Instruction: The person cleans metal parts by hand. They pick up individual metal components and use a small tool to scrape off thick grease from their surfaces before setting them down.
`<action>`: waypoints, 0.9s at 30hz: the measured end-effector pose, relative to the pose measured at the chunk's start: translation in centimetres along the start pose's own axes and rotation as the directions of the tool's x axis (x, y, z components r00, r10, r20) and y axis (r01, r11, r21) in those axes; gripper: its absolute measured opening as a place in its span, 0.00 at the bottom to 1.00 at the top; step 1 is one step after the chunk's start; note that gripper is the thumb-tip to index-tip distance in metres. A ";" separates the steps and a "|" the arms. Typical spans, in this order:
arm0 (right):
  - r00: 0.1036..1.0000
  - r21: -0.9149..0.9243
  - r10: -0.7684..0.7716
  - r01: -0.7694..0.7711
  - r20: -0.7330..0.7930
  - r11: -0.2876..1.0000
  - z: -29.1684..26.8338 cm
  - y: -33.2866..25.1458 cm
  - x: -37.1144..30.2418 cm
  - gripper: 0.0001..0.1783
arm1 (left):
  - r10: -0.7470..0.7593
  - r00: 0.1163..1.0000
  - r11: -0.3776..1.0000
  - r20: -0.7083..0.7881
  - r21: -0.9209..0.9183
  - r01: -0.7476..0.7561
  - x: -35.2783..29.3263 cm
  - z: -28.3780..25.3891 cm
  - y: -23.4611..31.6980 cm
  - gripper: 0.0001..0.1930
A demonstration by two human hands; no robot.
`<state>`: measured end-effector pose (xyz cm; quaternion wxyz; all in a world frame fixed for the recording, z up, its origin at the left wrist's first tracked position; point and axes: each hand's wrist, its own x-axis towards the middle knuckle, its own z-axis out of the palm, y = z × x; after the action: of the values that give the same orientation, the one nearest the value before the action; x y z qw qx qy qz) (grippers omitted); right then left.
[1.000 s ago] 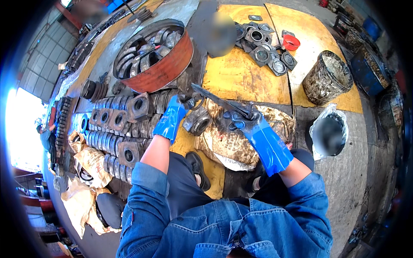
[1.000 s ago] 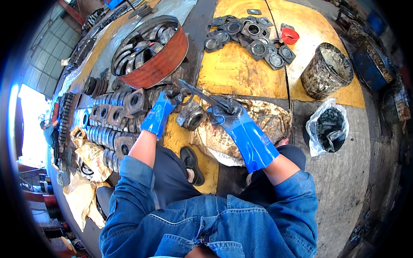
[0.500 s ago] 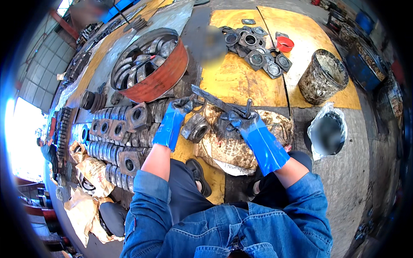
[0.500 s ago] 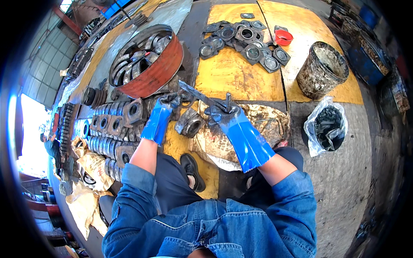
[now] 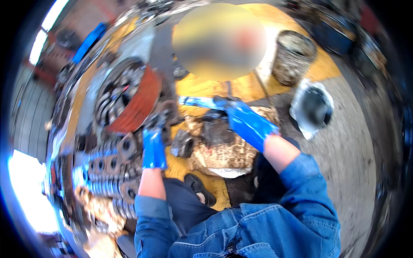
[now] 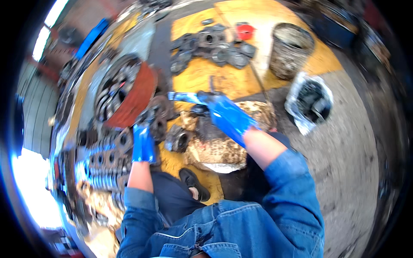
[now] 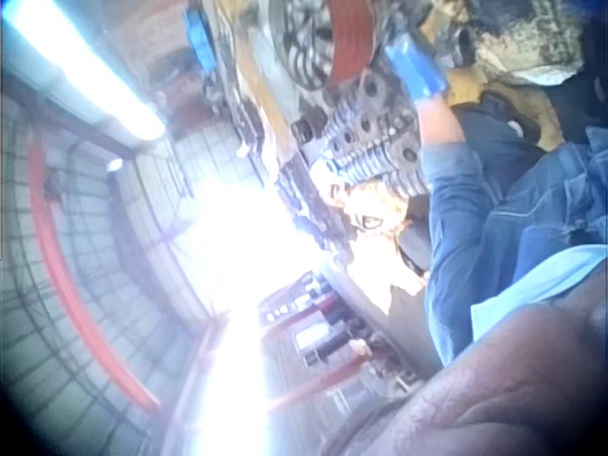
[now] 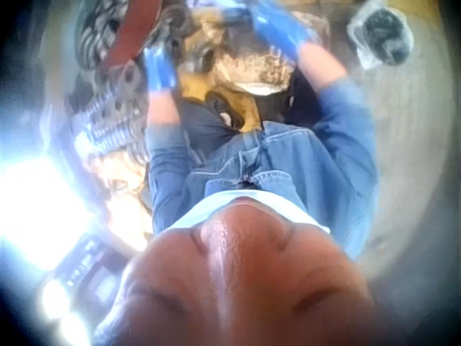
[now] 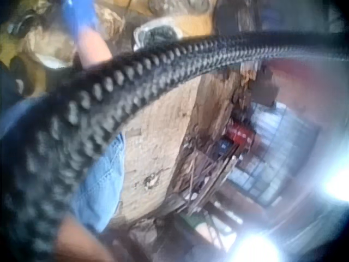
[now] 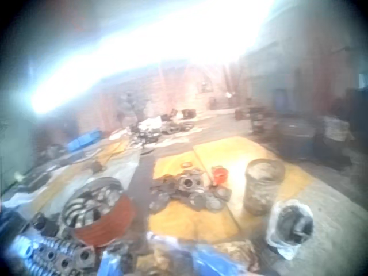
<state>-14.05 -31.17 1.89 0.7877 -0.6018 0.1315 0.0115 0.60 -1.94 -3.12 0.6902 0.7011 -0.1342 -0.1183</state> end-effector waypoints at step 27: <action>0.390 0.712 0.739 0.682 -0.549 0.169 -32.1 23.8 -15.1 0.25 | -0.033 0.995 0.902 0.096 0.432 -0.012 3.1 -2.6 -6.3 0.15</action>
<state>-39.05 -53.04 -25.04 0.7318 0.1858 0.5277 -0.3892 4.56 -0.51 -9.30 0.5095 0.8305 -0.1879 -0.1244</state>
